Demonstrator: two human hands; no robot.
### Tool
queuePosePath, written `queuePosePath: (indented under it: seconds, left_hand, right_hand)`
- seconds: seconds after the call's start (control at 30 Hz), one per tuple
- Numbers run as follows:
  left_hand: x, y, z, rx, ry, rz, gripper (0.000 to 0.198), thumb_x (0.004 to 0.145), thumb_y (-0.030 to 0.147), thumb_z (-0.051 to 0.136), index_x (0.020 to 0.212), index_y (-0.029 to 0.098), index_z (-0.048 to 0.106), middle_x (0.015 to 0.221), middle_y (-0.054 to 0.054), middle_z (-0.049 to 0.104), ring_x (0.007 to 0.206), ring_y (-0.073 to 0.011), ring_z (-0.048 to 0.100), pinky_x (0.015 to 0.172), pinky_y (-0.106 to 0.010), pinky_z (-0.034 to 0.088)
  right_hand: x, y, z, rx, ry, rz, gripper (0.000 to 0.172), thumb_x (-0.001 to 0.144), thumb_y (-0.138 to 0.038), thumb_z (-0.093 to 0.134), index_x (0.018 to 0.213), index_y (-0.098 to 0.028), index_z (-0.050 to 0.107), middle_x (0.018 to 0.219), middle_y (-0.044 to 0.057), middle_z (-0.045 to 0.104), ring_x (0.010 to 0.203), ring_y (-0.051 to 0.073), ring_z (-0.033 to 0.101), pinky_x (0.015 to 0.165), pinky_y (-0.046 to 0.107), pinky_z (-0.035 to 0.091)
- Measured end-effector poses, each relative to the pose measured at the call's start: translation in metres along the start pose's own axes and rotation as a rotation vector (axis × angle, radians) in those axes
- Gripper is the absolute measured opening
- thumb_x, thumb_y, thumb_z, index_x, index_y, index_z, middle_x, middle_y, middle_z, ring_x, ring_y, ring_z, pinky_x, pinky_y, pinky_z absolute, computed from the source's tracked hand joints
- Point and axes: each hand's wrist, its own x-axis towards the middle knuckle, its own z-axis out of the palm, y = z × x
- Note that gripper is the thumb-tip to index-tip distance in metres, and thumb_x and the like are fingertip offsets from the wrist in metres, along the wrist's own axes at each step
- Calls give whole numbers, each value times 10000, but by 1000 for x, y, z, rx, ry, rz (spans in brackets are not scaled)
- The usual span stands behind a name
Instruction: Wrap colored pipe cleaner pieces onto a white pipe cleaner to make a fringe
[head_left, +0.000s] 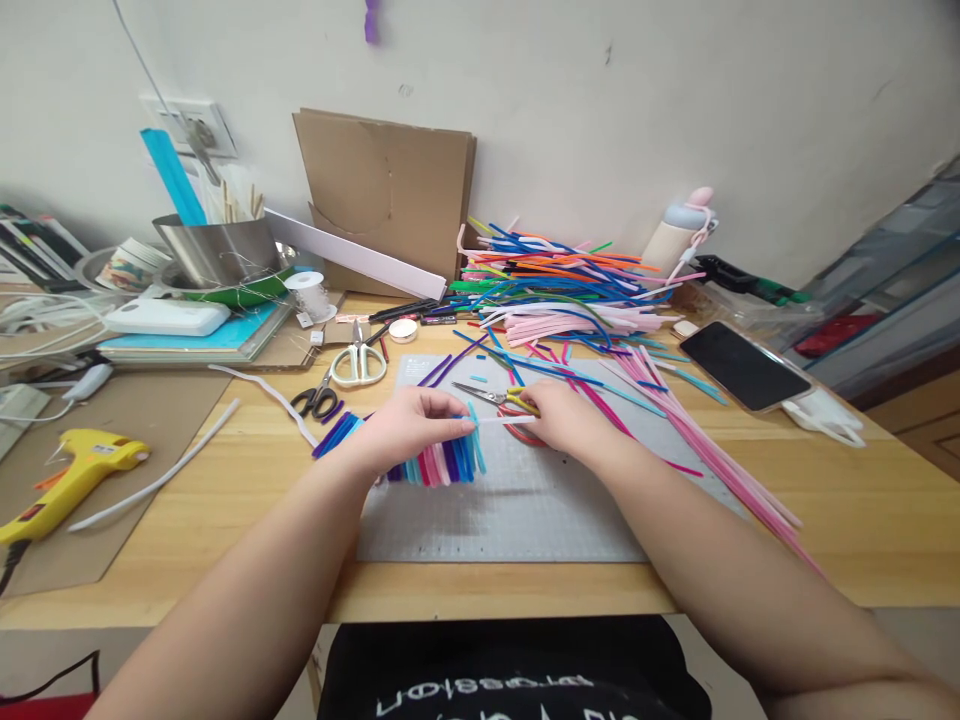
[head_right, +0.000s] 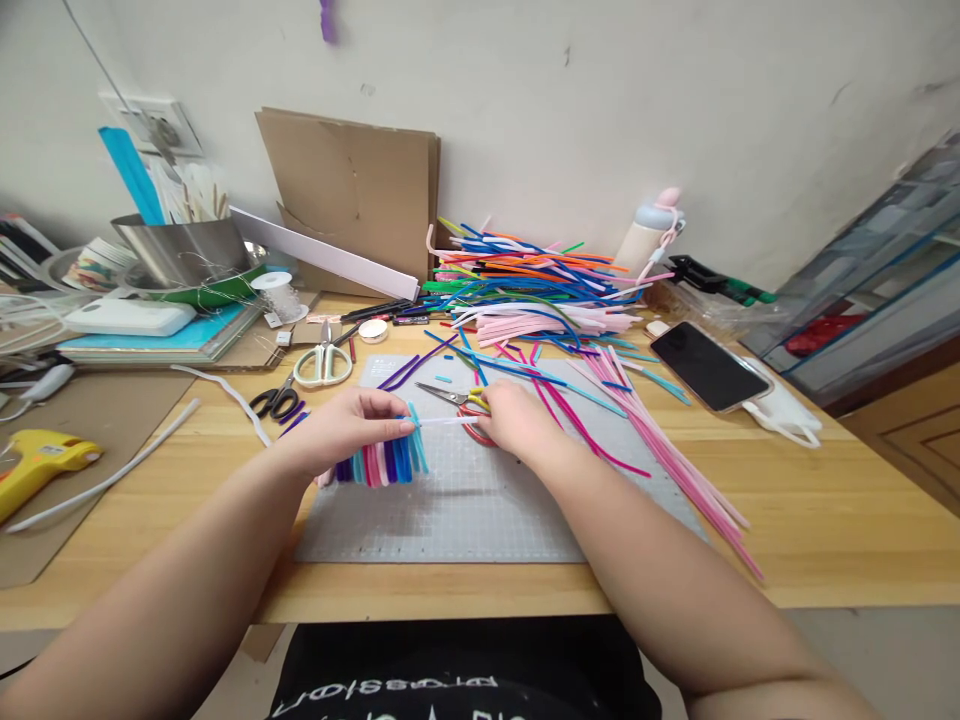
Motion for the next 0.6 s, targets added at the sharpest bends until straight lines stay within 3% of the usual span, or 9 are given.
queuePosePath:
  seconds: [0.17, 0.27, 0.37, 0.47, 0.53, 0.6]
  left_hand:
    - [-2, 5, -4, -106, 33, -47, 158, 667, 296, 642, 721, 153, 603, 609, 35, 577, 520, -73, 506, 509, -183, 402]
    - [0, 0, -8, -182, 63, -31, 186, 654, 298, 661, 733, 147, 586, 652, 26, 589, 569, -83, 535, 562, -198, 424]
    - [2, -5, -11, -226, 61, -41, 201, 675, 316, 651, 754, 145, 579, 687, 11, 610, 606, -98, 562, 610, -225, 440]
    - [3, -7, -14, -290, 28, -38, 190, 688, 302, 651, 767, 146, 577, 702, 10, 615, 619, -92, 565, 618, -220, 439]
    - [3, -8, -15, -332, 12, -28, 180, 684, 286, 662, 756, 145, 575, 683, 21, 605, 592, -73, 549, 597, -199, 429]
    - [2, -8, -16, -377, -1, -12, 176, 677, 271, 673, 754, 145, 576, 671, 28, 595, 569, -60, 535, 575, -184, 420]
  right_hand:
    - [1, 2, 4, -49, -8, 60, 127, 642, -308, 627, 618, -188, 594, 613, 55, 589, 583, 174, 524, 518, 266, 307]
    - [0, 5, -5, 25, -29, 83, 114, 629, -280, 615, 679, -182, 583, 606, 28, 583, 508, 137, 498, 466, 245, 305]
    - [-2, 4, -14, 372, -98, 99, 178, 651, -273, 594, 789, -185, 526, 636, -2, 574, 462, 96, 473, 438, 218, 330]
    - [-5, -3, -20, 865, -195, 65, 256, 712, -400, 565, 798, -186, 455, 649, -16, 513, 453, 75, 428, 411, 203, 323]
    - [-8, -8, -20, 994, -236, -41, 353, 730, -514, 532, 831, -188, 443, 722, -4, 491, 503, 75, 425, 435, 203, 339]
    - [-12, -13, -19, 981, -278, -173, 428, 721, -589, 508, 870, -194, 436, 800, 9, 472, 586, 87, 435, 510, 215, 375]
